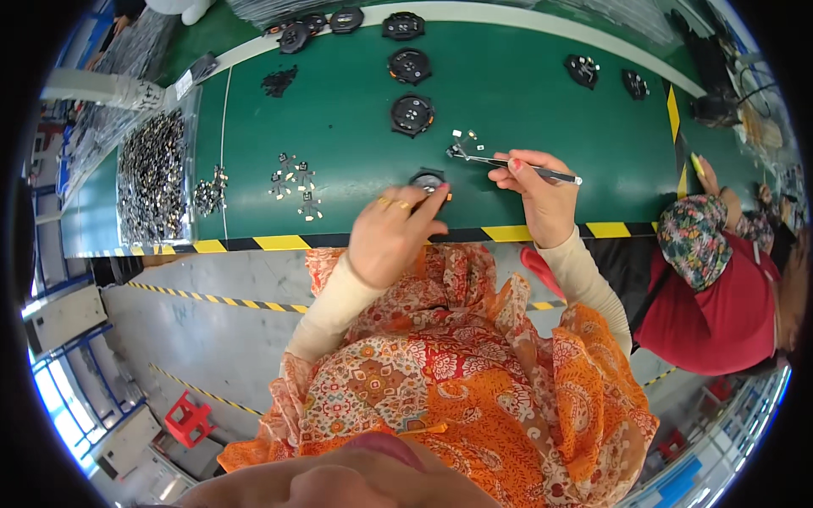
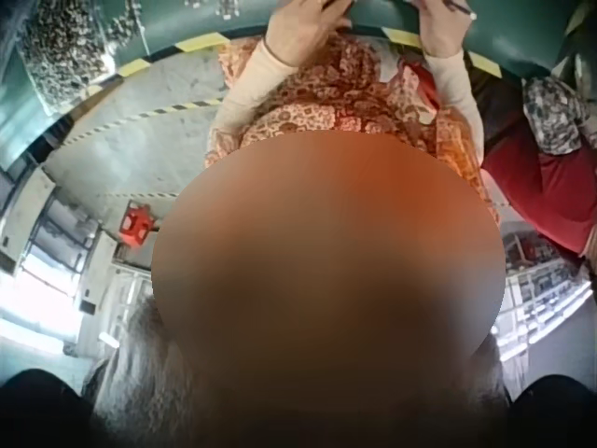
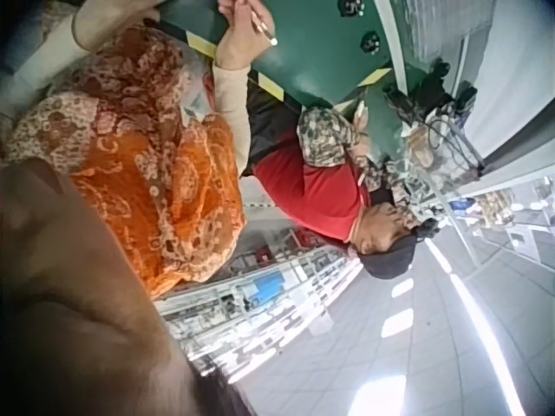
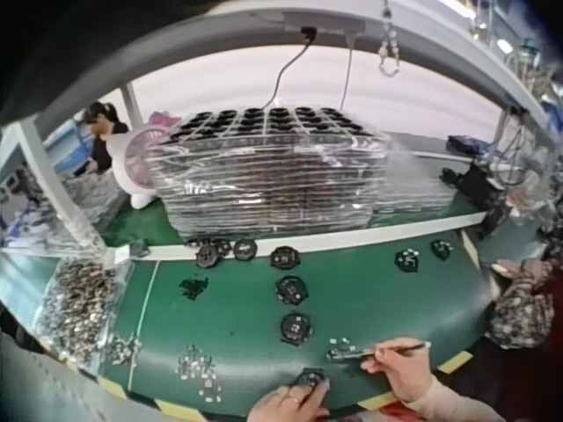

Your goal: The person arranges small metal components on the work surface and inserts them into circular device housings using tweezers and by hand.

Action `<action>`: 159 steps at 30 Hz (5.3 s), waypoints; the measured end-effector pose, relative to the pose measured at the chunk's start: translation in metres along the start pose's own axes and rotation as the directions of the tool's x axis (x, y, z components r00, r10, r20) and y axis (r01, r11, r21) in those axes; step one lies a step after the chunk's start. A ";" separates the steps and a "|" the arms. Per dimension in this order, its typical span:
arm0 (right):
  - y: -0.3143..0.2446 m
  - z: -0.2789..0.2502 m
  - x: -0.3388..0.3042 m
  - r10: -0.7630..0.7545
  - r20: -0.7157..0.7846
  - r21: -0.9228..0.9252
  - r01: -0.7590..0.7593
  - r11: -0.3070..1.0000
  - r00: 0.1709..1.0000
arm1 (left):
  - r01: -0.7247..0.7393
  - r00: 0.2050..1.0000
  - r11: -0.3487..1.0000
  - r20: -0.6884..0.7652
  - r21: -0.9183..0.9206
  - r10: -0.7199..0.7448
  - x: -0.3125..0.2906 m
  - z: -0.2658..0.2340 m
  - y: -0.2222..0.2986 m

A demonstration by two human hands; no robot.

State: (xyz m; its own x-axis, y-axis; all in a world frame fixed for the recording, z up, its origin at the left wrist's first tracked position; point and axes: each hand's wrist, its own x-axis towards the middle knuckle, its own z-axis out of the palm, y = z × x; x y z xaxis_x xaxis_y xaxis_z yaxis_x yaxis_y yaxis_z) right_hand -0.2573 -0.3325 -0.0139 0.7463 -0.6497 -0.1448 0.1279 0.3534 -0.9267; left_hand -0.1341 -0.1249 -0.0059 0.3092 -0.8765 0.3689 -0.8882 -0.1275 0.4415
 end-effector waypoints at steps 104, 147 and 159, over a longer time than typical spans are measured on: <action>0.012 0.082 0.176 -0.486 0.582 -0.781 0.614 -0.113 0.652 | -0.050 0.968 0.990 -0.238 0.128 0.080 -0.013 0.016 -0.011; 0.017 0.084 0.009 -0.126 0.982 -0.102 0.954 0.282 0.142 | 0.375 0.849 0.910 -0.461 0.178 -0.260 -0.075 -0.011 -0.018; 0.017 0.093 0.016 -0.018 0.999 0.048 0.996 0.075 -0.047 | 0.355 0.862 0.917 -0.442 0.182 -0.246 -0.076 -0.015 -0.018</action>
State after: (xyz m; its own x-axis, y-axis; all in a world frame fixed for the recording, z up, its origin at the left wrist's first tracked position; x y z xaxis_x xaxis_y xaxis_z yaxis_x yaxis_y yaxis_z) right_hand -0.1827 -0.2738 -0.0001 0.6151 0.6961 0.3702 0.7843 -0.5884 -0.1967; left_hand -0.1365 -0.0490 -0.0290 0.6356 -0.5193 0.5712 -0.7665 -0.5128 0.3867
